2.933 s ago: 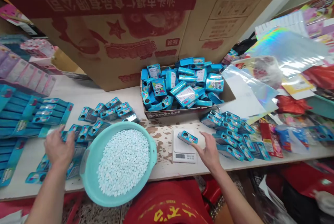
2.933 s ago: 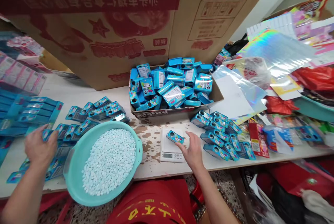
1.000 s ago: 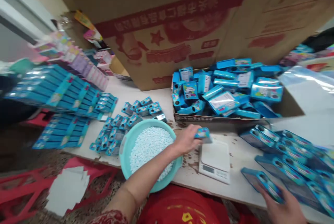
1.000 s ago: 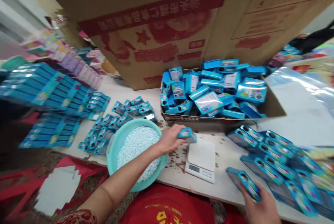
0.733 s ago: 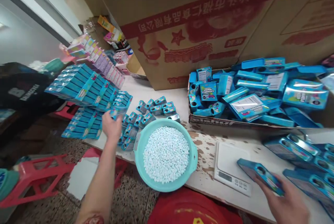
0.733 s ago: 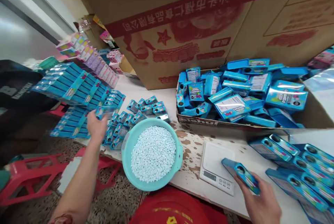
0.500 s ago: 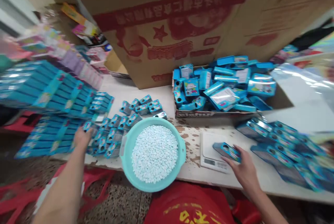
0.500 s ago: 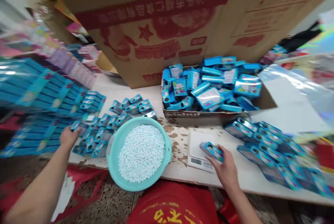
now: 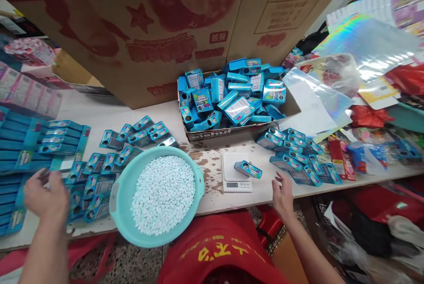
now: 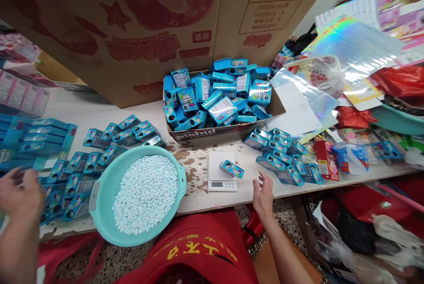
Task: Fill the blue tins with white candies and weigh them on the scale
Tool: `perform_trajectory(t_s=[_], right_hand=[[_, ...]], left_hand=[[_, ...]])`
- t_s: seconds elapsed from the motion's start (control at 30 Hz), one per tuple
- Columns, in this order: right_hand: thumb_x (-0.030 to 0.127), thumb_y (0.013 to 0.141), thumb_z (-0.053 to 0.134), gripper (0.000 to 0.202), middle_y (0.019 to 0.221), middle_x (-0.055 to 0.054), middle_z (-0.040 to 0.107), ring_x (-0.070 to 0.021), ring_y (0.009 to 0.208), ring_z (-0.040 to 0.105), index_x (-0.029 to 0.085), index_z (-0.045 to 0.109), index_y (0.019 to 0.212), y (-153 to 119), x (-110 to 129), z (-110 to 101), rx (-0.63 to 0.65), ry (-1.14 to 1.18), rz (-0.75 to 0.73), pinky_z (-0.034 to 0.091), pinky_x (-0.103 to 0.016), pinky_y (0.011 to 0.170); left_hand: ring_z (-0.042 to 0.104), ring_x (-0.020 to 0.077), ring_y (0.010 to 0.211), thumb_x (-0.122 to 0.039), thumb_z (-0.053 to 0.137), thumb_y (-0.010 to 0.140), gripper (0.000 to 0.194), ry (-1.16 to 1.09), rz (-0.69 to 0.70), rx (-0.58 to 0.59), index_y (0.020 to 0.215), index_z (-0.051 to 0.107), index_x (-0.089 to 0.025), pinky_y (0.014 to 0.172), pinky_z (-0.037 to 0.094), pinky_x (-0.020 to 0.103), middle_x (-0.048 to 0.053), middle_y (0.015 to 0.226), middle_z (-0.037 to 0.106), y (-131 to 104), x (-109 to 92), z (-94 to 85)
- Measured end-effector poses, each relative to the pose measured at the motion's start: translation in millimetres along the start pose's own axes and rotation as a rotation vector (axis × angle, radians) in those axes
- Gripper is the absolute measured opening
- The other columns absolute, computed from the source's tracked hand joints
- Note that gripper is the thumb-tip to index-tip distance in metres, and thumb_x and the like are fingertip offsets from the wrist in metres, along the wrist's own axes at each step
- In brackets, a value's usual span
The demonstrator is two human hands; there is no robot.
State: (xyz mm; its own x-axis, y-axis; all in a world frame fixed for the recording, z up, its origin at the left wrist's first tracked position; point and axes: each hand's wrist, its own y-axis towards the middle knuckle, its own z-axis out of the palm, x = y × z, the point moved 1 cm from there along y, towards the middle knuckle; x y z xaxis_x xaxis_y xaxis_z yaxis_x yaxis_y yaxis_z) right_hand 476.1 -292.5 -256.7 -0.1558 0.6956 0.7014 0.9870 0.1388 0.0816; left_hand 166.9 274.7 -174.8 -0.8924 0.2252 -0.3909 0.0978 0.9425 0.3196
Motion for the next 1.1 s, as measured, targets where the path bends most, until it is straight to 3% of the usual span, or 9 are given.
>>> perform_trajectory(t_s=[0.07, 0.13, 0.23, 0.37, 0.5, 0.7, 0.8, 1.0, 1.1], right_hand=[[0.051, 0.087, 0.033, 0.048, 0.103, -0.013, 0.051, -0.0253, 0.094, 0.052, 0.016, 0.051, 0.114, -2, -3, 1, -0.005, 0.003, -0.006, 0.045, -0.047, 0.082], [0.052, 0.087, 0.037, 0.047, 0.105, -0.013, 0.052, -0.0253, 0.096, 0.052, 0.017, 0.05, 0.115, -4, -3, 4, 0.024, 0.025, -0.01, 0.046, -0.046, 0.081], [0.054, 0.077, 0.056, 0.06, 0.118, -0.015, 0.048, -0.0277, 0.108, 0.048, 0.018, 0.044, 0.124, 0, 3, 16, 0.1, 0.052, -0.071, 0.048, -0.044, 0.082], [0.056, 0.072, 0.061, 0.055, 0.118, -0.014, 0.051, -0.03, 0.113, 0.046, 0.018, 0.053, 0.112, 21, 18, 43, 0.163, 0.079, -0.194, 0.043, -0.047, 0.09], [0.053, 0.079, 0.057, 0.037, 0.089, -0.007, 0.06, -0.0228, 0.084, 0.057, 0.019, 0.057, 0.094, 40, 62, 51, 0.278, 0.152, -0.258, 0.047, -0.037, 0.075], [0.045, 0.082, 0.06, 0.033, 0.09, -0.007, 0.061, -0.0211, 0.084, 0.056, 0.02, 0.058, 0.104, 20, 199, 37, 0.562, 0.102, -0.583, 0.043, -0.032, 0.075], [0.043, 0.08, 0.061, 0.029, 0.084, -0.008, 0.063, -0.0214, 0.077, 0.057, 0.017, 0.061, 0.093, -2, 246, 61, 0.913, -0.087, -0.477, 0.042, -0.031, 0.067], [0.043, 0.075, 0.062, 0.027, 0.059, 0.0, 0.056, -0.0128, 0.05, 0.052, 0.016, 0.058, 0.076, -33, 251, 115, 1.423, 0.021, 0.098, 0.038, -0.022, 0.044], [0.043, 0.073, 0.06, 0.029, 0.058, 0.0, 0.055, -0.01, 0.047, 0.048, 0.014, 0.06, 0.074, -45, 244, 118, 1.464, 0.188, 0.354, 0.035, -0.019, 0.037]], left_hand=[[0.058, 0.0288, 0.102, -0.051, 0.044, 0.078, 0.046, -0.129, 0.089, -0.07, 0.108, 0.06, -0.02, 0.091, 0.045, 0.05, 0.003, 0.109, 0.065, -26, -40, 3.6], [0.06, 0.026, 0.094, -0.047, 0.048, 0.078, 0.038, -0.293, 0.251, -0.005, 0.096, 0.064, -0.017, 0.089, 0.047, 0.046, 0.006, 0.097, 0.067, -62, -83, 11.3], [0.061, 0.021, 0.089, -0.043, 0.051, 0.081, 0.033, -0.552, 0.304, 0.236, 0.095, 0.065, -0.016, 0.088, 0.047, 0.039, 0.007, 0.094, 0.067, -125, -142, 27.1], [0.061, 0.0187, 0.088, -0.043, 0.058, 0.078, 0.032, -0.852, 0.139, 0.677, 0.096, 0.065, -0.018, 0.085, 0.048, 0.034, 0.006, 0.093, 0.067, -198, -199, 50.2], [0.063, 0.02, 0.086, -0.049, 0.063, 0.074, 0.041, -1.086, -0.212, 0.966, 0.101, 0.063, -0.018, 0.078, 0.048, 0.033, 0.008, 0.096, 0.067, -228, -226, 61.2], [0.06, 0.0229, 0.1, -0.057, 0.056, 0.078, 0.051, -1.532, -0.677, 1.122, 0.108, 0.062, -0.017, 0.083, 0.047, 0.033, 0.012, 0.111, 0.064, -210, -222, 36.8], [0.063, 0.0201, 0.083, -0.051, 0.058, 0.079, 0.042, -1.613, -0.851, 1.1, 0.09, 0.068, -0.012, 0.074, 0.05, 0.03, 0.011, 0.094, 0.068, -203, -195, 26.9], [0.062, 0.0176, 0.067, -0.03, 0.06, 0.077, 0.019, -1.543, -1.138, 0.994, 0.076, 0.067, -0.012, 0.069, 0.05, 0.03, 0.007, 0.078, 0.068, -213, -138, 30.9], [0.063, 0.019, 0.07, -0.031, 0.059, 0.078, 0.021, -1.545, -1.187, 1.0, 0.08, 0.066, -0.012, 0.071, 0.05, 0.032, 0.009, 0.083, 0.068, -218, -128, 32.4]])
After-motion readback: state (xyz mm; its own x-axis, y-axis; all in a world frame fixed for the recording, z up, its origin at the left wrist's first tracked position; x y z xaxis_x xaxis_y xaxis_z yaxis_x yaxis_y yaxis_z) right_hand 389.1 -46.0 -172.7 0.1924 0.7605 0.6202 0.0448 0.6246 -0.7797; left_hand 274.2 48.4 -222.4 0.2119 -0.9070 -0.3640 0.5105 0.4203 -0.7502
